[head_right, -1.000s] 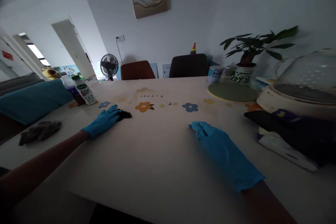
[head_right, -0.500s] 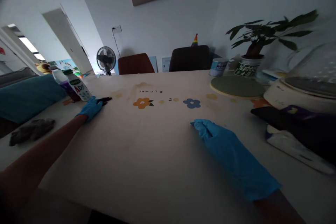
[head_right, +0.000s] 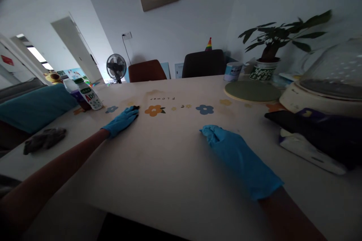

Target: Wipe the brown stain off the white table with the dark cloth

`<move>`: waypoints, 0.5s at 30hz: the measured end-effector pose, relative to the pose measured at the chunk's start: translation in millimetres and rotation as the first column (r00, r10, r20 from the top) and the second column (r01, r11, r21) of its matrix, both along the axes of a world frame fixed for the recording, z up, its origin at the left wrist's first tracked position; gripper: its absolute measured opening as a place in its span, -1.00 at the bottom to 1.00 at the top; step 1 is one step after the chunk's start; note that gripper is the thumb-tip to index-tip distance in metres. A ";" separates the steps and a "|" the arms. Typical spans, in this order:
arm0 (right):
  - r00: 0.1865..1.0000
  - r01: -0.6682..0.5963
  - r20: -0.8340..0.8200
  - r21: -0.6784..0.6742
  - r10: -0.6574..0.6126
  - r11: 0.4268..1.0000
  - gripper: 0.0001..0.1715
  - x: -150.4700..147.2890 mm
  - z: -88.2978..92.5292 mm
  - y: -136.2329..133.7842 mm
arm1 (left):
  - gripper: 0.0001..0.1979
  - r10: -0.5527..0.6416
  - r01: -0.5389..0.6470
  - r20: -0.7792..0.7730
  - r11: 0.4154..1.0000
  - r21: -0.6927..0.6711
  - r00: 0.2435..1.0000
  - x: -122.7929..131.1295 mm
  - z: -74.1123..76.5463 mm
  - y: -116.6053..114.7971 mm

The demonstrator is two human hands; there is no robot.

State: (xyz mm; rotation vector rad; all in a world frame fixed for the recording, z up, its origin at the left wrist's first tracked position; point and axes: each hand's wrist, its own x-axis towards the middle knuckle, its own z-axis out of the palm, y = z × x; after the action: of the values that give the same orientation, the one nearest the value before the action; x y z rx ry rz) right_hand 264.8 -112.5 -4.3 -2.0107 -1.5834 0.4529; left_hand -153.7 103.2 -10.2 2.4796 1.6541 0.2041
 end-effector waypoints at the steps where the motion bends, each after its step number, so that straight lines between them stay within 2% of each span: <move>1: 1.000 0.010 -0.002 -0.029 -0.010 1.000 -0.29 -0.1 1.6 -0.7 | -0.38 -0.039 0.039 0.017 0.999 -0.019 0.999 17.8 0.1 -3.1; 3: 1.000 0.009 0.009 -0.048 -0.009 0.999 -0.29 1.2 2.9 -1.9 | -0.39 -0.168 0.168 0.029 0.986 -0.017 0.985 58.1 0.5 -7.4; 7: 1.000 0.012 0.023 -0.022 -0.011 1.000 -0.34 5.6 0.3 -0.5 | -0.42 -0.416 0.417 -0.046 0.909 0.001 0.908 148.6 -1.6 -12.7; 11: 0.996 0.068 0.062 -0.043 -0.065 0.997 -0.32 6.3 0.2 2.8 | -0.38 -0.451 0.450 -0.023 0.892 -0.040 0.892 226.2 -9.1 -21.7; 13: 0.998 0.023 0.054 -0.040 -0.021 0.999 -0.30 6.8 -0.4 4.1 | -0.38 -0.447 0.446 -0.003 0.894 -0.040 0.895 249.7 -13.6 -27.2; 15: 0.999 0.012 0.038 -0.024 -0.011 1.000 -0.29 8.9 -4.1 5.5 | -0.38 -0.437 0.437 0.012 0.899 -0.026 0.900 259.1 -17.9 -33.2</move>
State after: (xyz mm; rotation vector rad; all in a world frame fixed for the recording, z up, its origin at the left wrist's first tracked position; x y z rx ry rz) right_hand 273.7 -107.1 -8.4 -2.0571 -1.5957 0.4337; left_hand 105.5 70.0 -28.1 2.7400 1.0423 0.1293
